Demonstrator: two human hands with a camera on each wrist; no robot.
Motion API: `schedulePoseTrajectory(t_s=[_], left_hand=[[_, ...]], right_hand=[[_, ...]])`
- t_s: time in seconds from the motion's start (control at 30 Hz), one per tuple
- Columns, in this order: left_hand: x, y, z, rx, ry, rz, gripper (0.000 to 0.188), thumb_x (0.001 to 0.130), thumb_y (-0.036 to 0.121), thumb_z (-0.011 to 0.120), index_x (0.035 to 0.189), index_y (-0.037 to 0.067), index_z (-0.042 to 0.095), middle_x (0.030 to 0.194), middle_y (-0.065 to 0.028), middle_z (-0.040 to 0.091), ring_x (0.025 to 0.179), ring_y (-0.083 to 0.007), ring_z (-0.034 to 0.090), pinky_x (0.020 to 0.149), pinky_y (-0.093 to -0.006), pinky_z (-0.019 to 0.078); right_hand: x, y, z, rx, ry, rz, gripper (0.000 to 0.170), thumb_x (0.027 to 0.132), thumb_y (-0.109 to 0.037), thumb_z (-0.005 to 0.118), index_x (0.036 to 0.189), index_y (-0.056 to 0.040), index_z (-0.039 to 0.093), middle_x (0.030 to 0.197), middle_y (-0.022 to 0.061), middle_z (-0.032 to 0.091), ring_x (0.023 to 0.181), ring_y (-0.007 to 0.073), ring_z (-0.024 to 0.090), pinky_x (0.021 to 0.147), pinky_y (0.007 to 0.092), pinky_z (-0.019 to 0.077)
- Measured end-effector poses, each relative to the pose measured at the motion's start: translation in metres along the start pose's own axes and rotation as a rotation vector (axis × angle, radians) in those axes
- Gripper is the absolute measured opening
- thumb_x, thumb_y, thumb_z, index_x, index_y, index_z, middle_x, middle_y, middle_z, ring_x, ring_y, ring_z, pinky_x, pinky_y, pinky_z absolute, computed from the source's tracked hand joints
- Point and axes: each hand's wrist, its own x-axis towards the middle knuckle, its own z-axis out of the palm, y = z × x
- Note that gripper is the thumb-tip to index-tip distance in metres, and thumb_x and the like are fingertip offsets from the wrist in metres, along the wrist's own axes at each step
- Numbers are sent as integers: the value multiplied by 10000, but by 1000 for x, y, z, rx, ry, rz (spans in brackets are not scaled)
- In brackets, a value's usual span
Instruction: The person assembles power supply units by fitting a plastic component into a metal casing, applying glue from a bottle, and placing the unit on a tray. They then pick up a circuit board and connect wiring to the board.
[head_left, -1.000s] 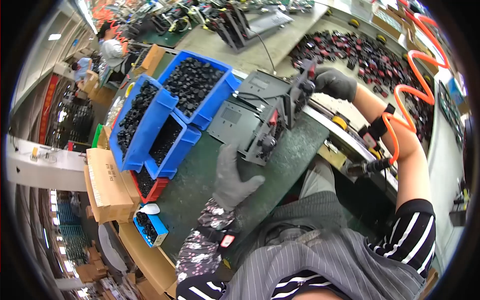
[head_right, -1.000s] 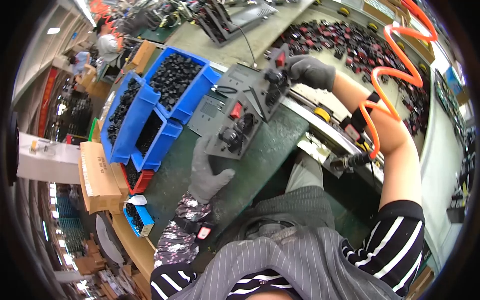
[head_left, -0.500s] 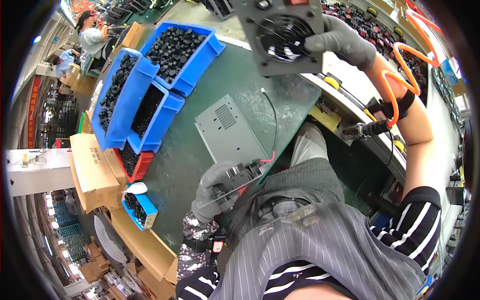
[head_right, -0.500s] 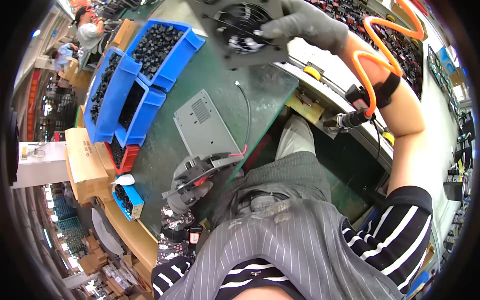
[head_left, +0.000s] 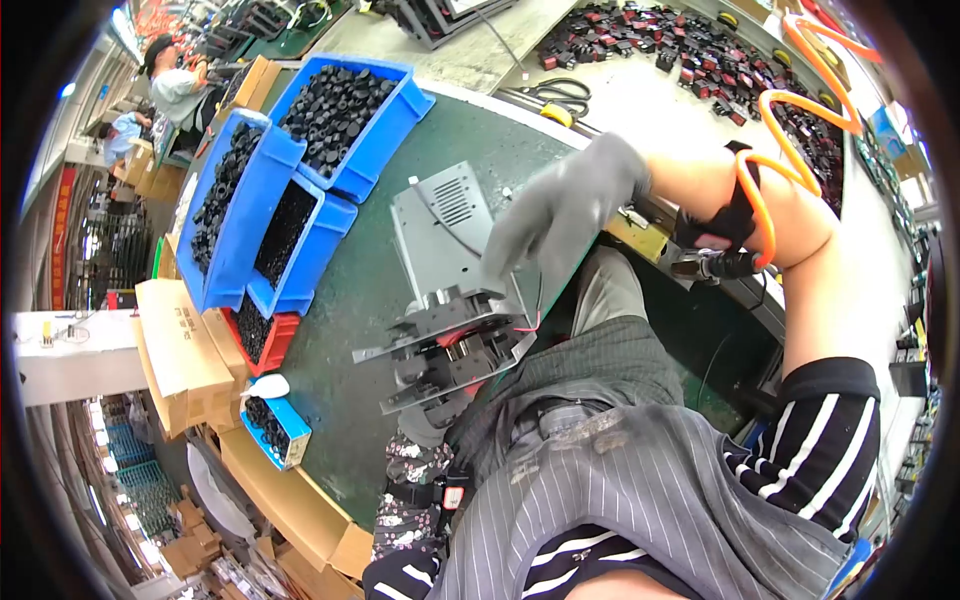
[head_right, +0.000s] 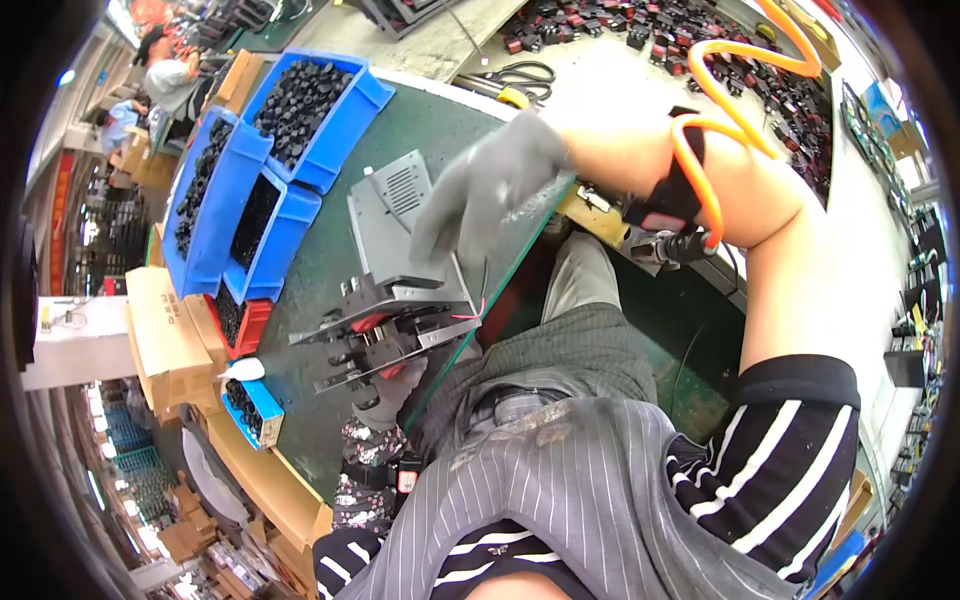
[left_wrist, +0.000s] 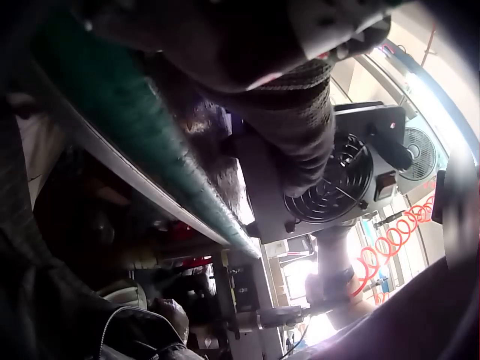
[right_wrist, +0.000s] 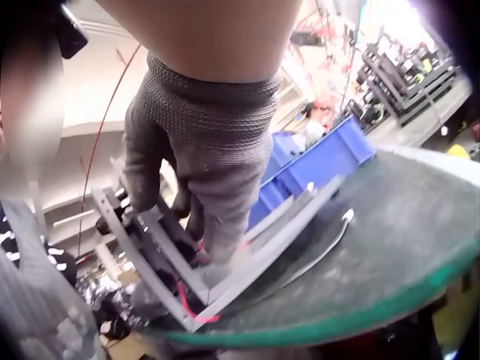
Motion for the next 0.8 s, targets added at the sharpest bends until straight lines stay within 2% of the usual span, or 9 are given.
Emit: schedulePoseTrajectory(t_s=[0.13,0.17,0.2,0.3,0.43,0.53,0.6,0.67,0.8], left_hand=[[-6,-11,4,123,-31,32,566,713,225,767,1210,71,543,1131,-69,613,1050,-224,581,949,-377,446],[-3,-3,3,65,-14,3,586,712,224,766,1226,71,531,1152,-73,604,1064,-229,573,957,-380,440],[-1,0,3,6,2,-27,606,710,223,765,1242,71,520,1172,-78,594,1078,-235,566,964,-384,435],[10,10,2,181,6,102,635,713,244,751,1267,65,497,1214,-94,566,1122,-253,539,996,-402,405],[-20,-38,-6,733,-95,371,709,753,353,726,1321,36,445,1331,-156,457,1215,-331,455,1037,-447,358],[-4,-3,-8,1232,-16,643,783,774,389,729,1364,18,371,1364,-202,390,1238,-346,424,1044,-461,352],[-11,-19,1,245,-69,23,516,871,297,616,1310,80,455,1332,-113,477,1231,-260,450,1042,-411,354],[-20,-34,0,-169,-56,-306,863,775,191,735,1436,48,199,1364,-135,394,1194,-256,458,1002,-397,399],[-19,-50,-3,-7,10,-26,719,772,126,701,1372,36,316,1289,-123,466,1110,-240,512,902,-348,470]], right_hand=[[-136,49,-28,-409,825,-123,490,824,-194,611,1247,34,514,1217,99,571,1108,143,524,940,279,423],[-158,41,-4,-195,1233,152,446,846,-183,592,1233,27,526,1189,89,585,1099,130,529,921,280,439],[-226,95,-9,-856,1156,-61,423,889,-193,563,1256,12,516,1165,89,593,1102,128,531,901,273,446],[-325,137,87,-407,1991,599,561,907,-381,541,1317,-6,465,1299,148,528,1204,217,483,1000,308,363],[-461,241,278,-608,2168,1475,754,881,-572,457,1361,6,391,1384,247,401,1295,366,372,1083,392,283],[-429,239,358,-164,2032,1934,788,896,-591,385,1410,1,301,1438,226,332,1355,350,274,1112,393,220],[-404,256,381,-201,1934,2035,779,905,-603,309,1419,-18,296,1472,186,294,1384,318,220,1128,374,178],[-397,249,374,-146,1885,2076,773,906,-607,270,1430,-39,286,1492,156,267,1394,305,198,1132,379,161],[-372,231,362,-68,1982,2057,794,894,-635,280,1446,-65,259,1503,160,240,1396,300,199,1127,436,151]])
